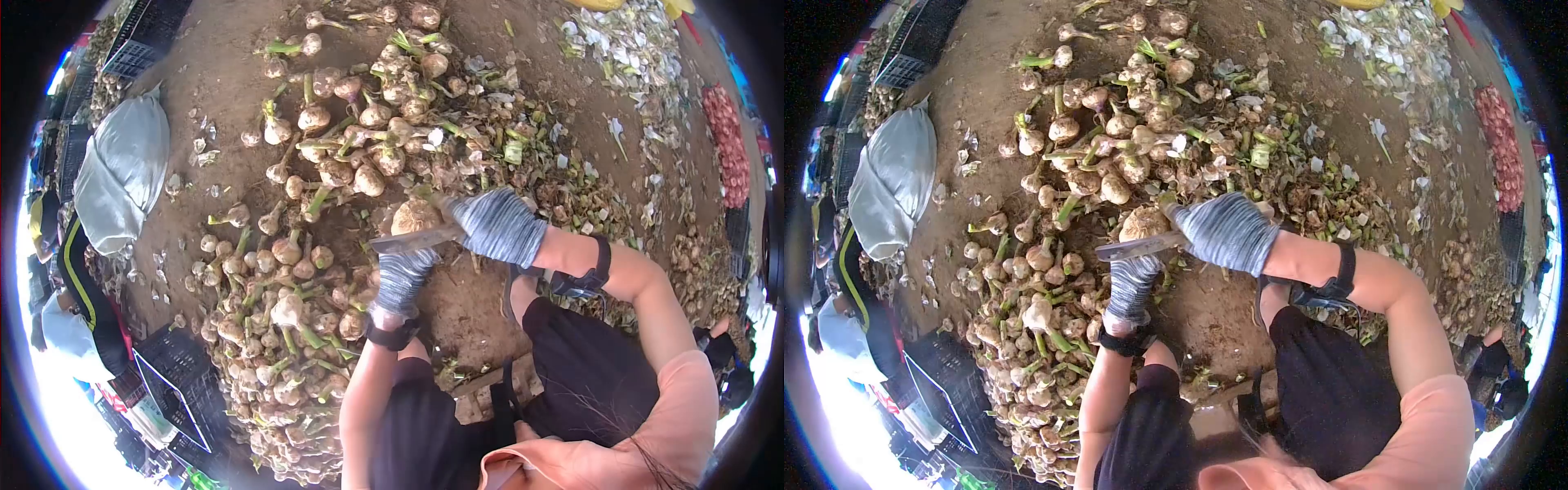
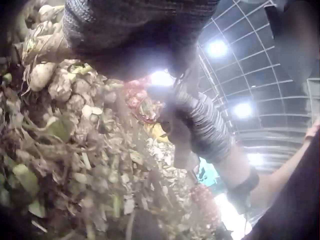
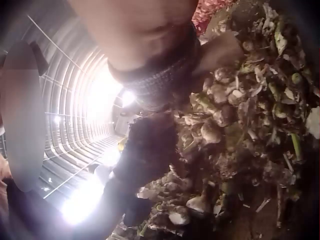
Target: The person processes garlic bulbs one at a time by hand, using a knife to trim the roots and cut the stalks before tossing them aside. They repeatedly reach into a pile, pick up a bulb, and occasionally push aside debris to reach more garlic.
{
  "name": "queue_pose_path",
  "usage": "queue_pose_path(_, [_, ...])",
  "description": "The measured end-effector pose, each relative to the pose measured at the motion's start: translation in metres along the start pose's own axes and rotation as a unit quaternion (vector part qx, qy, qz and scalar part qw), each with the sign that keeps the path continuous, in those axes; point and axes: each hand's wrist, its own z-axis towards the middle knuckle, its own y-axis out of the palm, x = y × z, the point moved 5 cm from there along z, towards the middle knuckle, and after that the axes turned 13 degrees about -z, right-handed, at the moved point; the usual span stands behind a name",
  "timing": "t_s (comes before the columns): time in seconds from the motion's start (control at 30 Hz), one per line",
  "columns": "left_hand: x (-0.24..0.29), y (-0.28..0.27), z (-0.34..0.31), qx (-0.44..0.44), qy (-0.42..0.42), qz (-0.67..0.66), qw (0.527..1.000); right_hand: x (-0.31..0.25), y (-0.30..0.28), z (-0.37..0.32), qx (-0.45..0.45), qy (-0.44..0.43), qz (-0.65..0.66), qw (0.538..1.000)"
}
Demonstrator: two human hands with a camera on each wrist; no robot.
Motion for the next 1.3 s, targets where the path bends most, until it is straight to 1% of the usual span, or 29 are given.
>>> queue_pose_path(0.03, [0.006,0.002,-0.003,-0.002,0.016,0.059,0.998,-0.003,0.002,0.000,-0.007,0.002,-0.027,1.000])
queue_pose_path(0.1, [0.027,0.004,-0.011,0.079,-0.012,-0.187,0.979,0.002,0.014,0.001,-0.031,0.017,0.015,0.999])
queue_pose_path(0.13, [0.028,0.006,-0.012,0.091,-0.018,-0.191,0.977,0.004,0.018,0.002,-0.041,0.023,0.034,0.998])
queue_pose_path(0.23, [0.039,0.010,-0.012,0.083,-0.032,-0.257,0.962,-0.001,0.007,0.002,-0.040,-0.004,-0.037,0.998])
queue_pose_path(0.27, [0.035,0.008,-0.011,0.045,-0.043,-0.210,0.976,0.021,0.036,-0.007,-0.109,0.065,0.059,0.990])
queue_pose_path(0.3, [0.032,0.009,-0.014,0.041,-0.046,-0.235,0.970,0.044,0.065,-0.017,-0.164,0.144,0.145,0.965])
queue_pose_path(0.37, [0.032,0.006,-0.010,0.030,-0.037,-0.278,0.959,0.093,0.075,-0.022,-0.257,0.207,0.036,0.943])
queue_pose_path(0.4, [0.032,0.004,-0.005,0.022,-0.029,-0.299,0.954,0.100,0.053,-0.037,-0.211,0.259,0.039,0.942])
queue_pose_path(0.5, [0.029,0.011,-0.014,0.030,-0.023,-0.382,0.923,0.102,0.082,-0.059,-0.142,0.174,0.077,0.971])
queue_pose_path(0.53, [0.035,0.016,-0.014,0.007,-0.019,-0.353,0.935,0.094,0.075,-0.056,-0.045,0.178,0.072,0.980])
queue_pose_path(0.57, [0.049,0.012,-0.007,-0.041,0.097,-0.161,0.981,0.091,0.079,-0.051,-0.054,0.181,0.125,0.974])
queue_pose_path(0.63, [0.018,0.016,-0.011,-0.019,0.031,-0.007,0.999,0.087,0.089,-0.044,-0.072,0.187,0.231,0.952])
queue_pose_path(0.7, [0.037,0.024,-0.006,-0.054,0.058,0.150,0.986,0.060,0.051,-0.017,-0.213,0.199,0.201,0.935])
queue_pose_path(0.73, [0.046,0.029,-0.004,-0.069,0.071,0.226,0.969,0.055,0.061,-0.008,-0.174,0.179,0.205,0.946])
queue_pose_path(0.83, [0.060,0.040,-0.002,-0.107,0.124,0.250,0.954,0.038,0.045,0.009,-0.150,0.106,0.146,0.972])
queue_pose_path(0.87, [0.058,0.039,-0.002,-0.131,0.081,0.197,0.968,0.053,0.079,-0.006,-0.193,0.108,0.108,0.969])
queue_pose_path(0.9, [0.066,0.031,-0.005,-0.099,0.099,0.200,0.970,0.077,0.112,-0.025,-0.230,0.105,0.062,0.965])
queue_pose_path(0.93, [0.077,0.021,-0.009,-0.059,0.122,0.205,0.969,0.094,0.123,-0.041,-0.343,0.177,0.058,0.920])
queue_pose_path(0.97, [0.084,0.015,-0.012,-0.022,0.143,0.204,0.968,0.096,0.109,-0.033,-0.321,0.200,0.067,0.923])
queue_pose_path(1.0, [0.080,0.009,-0.015,-0.040,0.123,0.167,0.977,0.092,0.089,-0.032,-0.309,0.220,0.079,0.922])
queue_pose_path(1.03, [0.082,0.001,-0.024,-0.020,0.118,0.221,0.968,0.084,0.080,-0.032,-0.296,0.244,0.100,0.918])
queue_pose_path(1.07, [0.089,-0.009,-0.031,0.003,0.098,0.243,0.965,0.081,0.078,-0.015,-0.199,0.173,0.076,0.962])
queue_pose_path(1.1, [0.099,-0.021,-0.046,0.026,0.076,0.267,0.960,0.069,0.043,0.006,-0.215,0.232,0.138,0.938])
queue_pose_path(1.13, [0.116,-0.036,-0.064,0.081,0.036,0.242,0.966,0.061,0.028,0.029,-0.172,0.213,0.139,0.952])
queue_pose_path(1.17, [0.126,-0.054,-0.085,0.134,-0.003,0.217,0.967,0.064,0.043,0.049,-0.046,0.185,0.158,0.969])
queue_pose_path(1.2, [0.116,-0.078,-0.115,0.165,-0.043,0.252,0.953,0.057,0.027,0.067,0.047,0.160,0.168,0.972])
queue_pose_path(1.23, [0.115,-0.102,-0.149,0.189,-0.164,0.323,0.913,0.052,0.029,0.088,0.002,0.171,0.182,0.968])
queue_pose_path(1.27, [0.118,-0.124,-0.186,0.240,-0.257,0.300,0.887,0.050,0.033,0.106,-0.044,0.179,0.195,0.963])
queue_pose_path(1.3, [0.111,-0.146,-0.233,0.311,-0.264,0.232,0.883,0.052,0.043,0.120,-0.049,0.167,0.140,0.975])
